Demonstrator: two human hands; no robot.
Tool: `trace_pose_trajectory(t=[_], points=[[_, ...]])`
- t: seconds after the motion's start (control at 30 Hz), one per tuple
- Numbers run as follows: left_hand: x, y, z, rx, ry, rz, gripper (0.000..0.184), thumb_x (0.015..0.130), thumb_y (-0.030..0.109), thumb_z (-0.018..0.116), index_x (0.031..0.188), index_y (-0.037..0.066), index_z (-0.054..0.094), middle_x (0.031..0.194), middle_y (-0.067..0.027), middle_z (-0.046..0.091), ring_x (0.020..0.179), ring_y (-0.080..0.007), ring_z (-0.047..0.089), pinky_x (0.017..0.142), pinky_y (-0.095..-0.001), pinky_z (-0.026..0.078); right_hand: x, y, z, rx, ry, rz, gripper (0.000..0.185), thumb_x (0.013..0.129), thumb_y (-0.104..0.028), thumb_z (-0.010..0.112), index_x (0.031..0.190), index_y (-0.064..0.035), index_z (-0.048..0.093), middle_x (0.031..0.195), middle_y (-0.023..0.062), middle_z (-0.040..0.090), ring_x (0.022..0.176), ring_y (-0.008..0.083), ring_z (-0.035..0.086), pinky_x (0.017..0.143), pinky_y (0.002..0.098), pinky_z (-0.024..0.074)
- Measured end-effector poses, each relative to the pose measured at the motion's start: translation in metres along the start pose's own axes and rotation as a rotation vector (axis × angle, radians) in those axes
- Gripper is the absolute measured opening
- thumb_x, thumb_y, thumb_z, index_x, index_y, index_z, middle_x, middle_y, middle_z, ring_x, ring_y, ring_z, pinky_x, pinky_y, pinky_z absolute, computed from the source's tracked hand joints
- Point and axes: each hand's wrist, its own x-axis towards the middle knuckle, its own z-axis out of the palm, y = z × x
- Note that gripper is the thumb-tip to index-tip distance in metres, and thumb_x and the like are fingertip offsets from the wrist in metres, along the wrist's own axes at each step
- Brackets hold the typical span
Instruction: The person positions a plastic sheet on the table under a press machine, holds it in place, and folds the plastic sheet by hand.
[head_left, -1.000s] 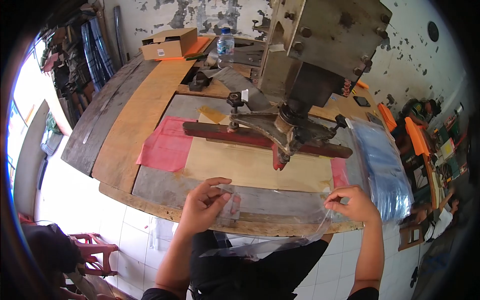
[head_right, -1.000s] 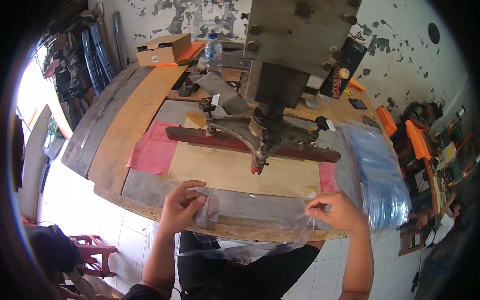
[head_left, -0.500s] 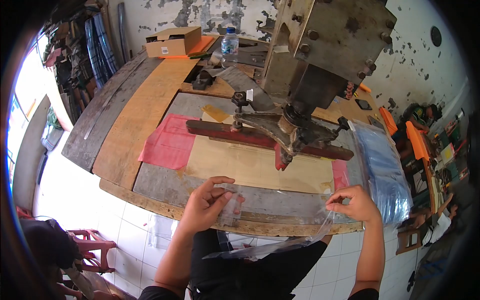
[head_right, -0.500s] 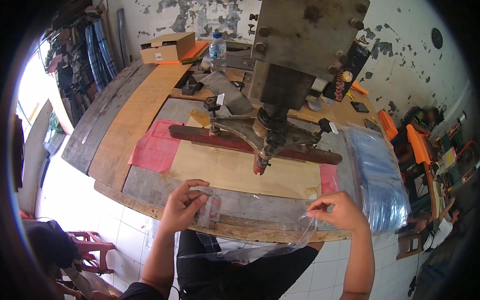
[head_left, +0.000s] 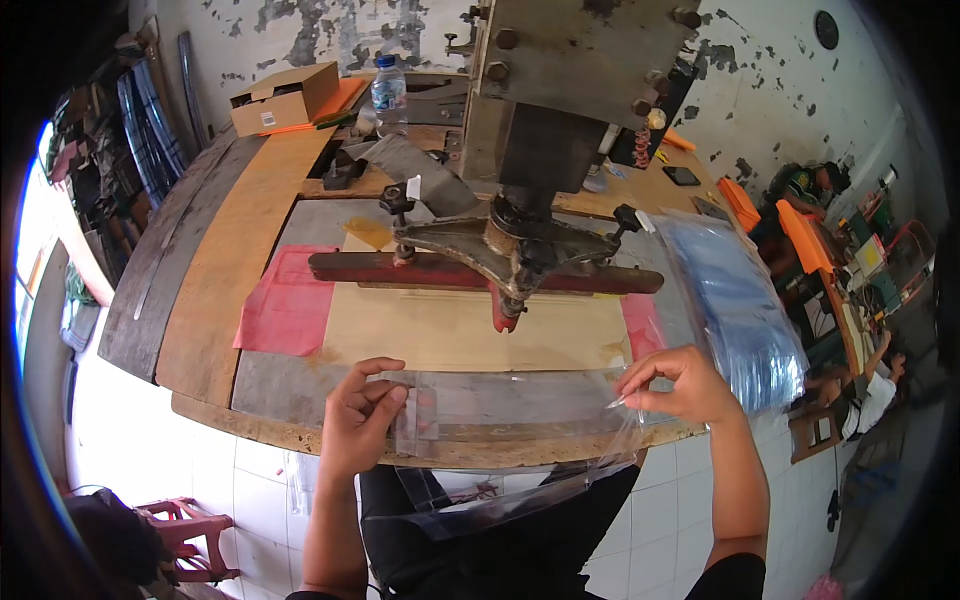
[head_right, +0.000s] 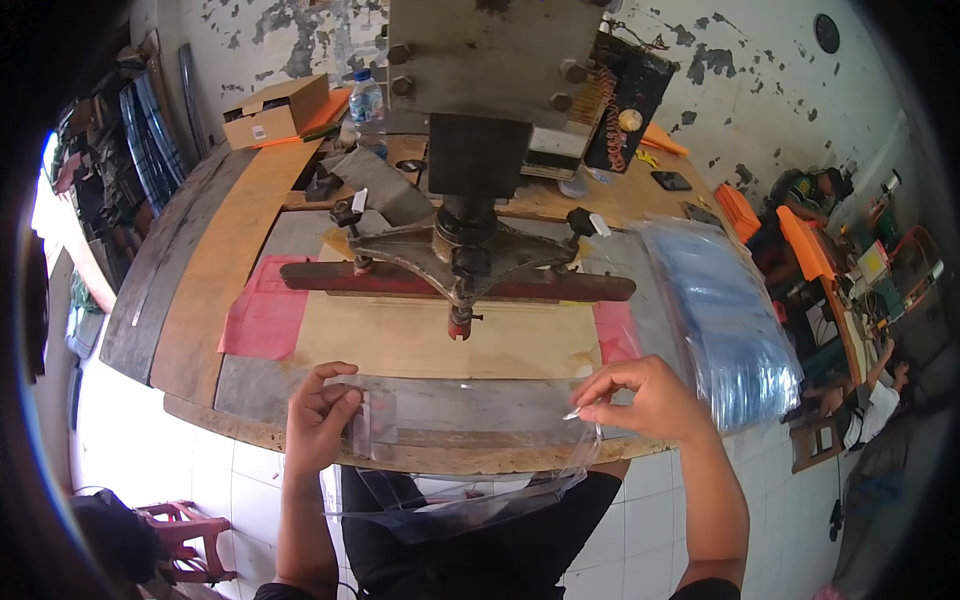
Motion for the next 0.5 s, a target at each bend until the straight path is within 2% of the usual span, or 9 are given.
trace_pose_trajectory(t=[0.23, 0.4, 0.5], points=[[0.0003, -0.0052, -0.0034, -0.022, 0.003, 0.003, 0.028, 0.103, -0.002, 0.060, 0.131, -0.004, 0.057, 0.093, -0.0104, 0.077, 0.082, -0.0069, 0.067, 0.071, -0.0201, 0.050, -0.0037, -0.0016, 0.0017, 0.159, -0.026, 0.084, 0.012, 0.094, -0.006, 0.076, 0.103, 0.0011, 0.077, 0.099, 0.0074, 0.080, 0.094, 0.0133, 0.074, 0.086, 0.0287, 0.0570], [0.0008, 0.0007, -0.0015, -0.048, -0.020, 0.011, 0.030, 0.104, -0.004, 0.057, 0.133, -0.003, 0.052, 0.097, -0.0180, 0.078, 0.080, -0.0145, 0.074, 0.066, -0.0225, 0.054, -0.0073, -0.0007, 0.0060, 0.206, 0.023, 0.132, 0.016, 0.097, -0.007, 0.074, 0.111, 0.0015, 0.078, 0.100, 0.0090, 0.080, 0.095, 0.0136, 0.075, 0.086, 0.0269, 0.0574], [0.0011, -0.0003, -0.0034, -0.006, -0.037, 0.024, 0.031, 0.104, -0.004, 0.056, 0.135, -0.003, 0.050, 0.099, -0.0212, 0.078, 0.081, -0.0172, 0.075, 0.067, -0.0240, 0.056, -0.0107, -0.0026, 0.0084, 0.237, 0.056, 0.165, 0.019, 0.098, -0.008, 0.074, 0.113, 0.0016, 0.077, 0.101, 0.0096, 0.080, 0.095, 0.0139, 0.075, 0.087, 0.0271, 0.0577]])
